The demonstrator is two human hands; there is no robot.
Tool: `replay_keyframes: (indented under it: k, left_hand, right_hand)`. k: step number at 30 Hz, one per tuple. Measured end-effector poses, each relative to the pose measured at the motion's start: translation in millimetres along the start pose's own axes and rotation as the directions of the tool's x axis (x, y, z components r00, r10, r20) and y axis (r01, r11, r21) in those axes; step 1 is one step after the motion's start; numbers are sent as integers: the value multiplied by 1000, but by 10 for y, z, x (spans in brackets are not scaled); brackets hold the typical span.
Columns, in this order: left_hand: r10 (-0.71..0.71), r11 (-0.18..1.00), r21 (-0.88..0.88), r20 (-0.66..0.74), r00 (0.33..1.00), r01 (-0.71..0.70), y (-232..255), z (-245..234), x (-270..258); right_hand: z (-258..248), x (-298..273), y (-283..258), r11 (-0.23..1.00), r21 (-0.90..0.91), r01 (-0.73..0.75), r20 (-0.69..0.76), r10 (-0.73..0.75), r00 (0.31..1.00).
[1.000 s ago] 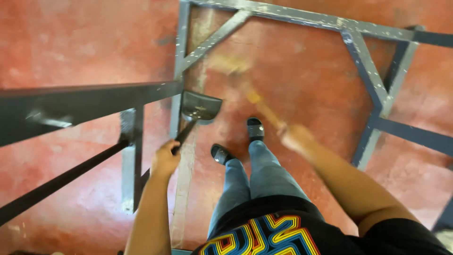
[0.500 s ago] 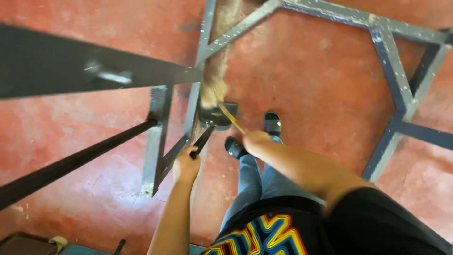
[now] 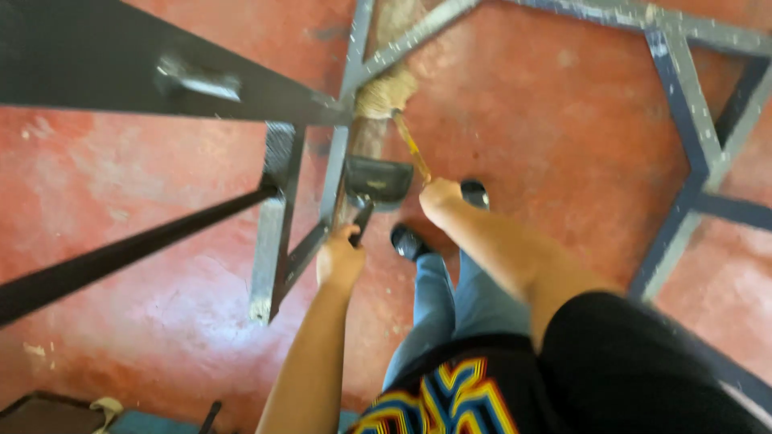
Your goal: Sweeping the floor of a gym using a broom and a dustpan.
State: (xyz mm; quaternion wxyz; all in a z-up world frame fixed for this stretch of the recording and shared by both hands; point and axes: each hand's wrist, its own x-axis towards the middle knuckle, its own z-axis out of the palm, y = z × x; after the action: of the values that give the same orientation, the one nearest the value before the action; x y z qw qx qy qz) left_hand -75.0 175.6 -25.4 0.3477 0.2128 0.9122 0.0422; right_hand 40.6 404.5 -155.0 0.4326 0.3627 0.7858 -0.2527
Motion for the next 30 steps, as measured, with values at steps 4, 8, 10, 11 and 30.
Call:
replay_keyframes:
  k: [4,8,10,11,30]
  left_hand:
    - [59,997,56,-30,998,-57,-176,104,24]
    - [38,999,11,-33,999,-38,-103,-55,-92]
    - [35,999,-34,16,999,-35,-86,-120,-151]
    - [33,999,-40,6,999,-33,-110,-96,-189]
    - [150,964,-191,-177,973,-183,-892,568,-1271]
  right_hand:
    - [-546,-1139,606,978,-162,130,-69,-143,987]
    - [-1084,-2016,1265,974,-222,-54,-4,55,998]
    - [-1016,-2068,1740,987,-130,-95,-71,87,994]
    - [-803,-1617,2052,987,-135,-91,-80,81,994]
    - [-144,-2248,2468,994,98,-38,63,32,998]
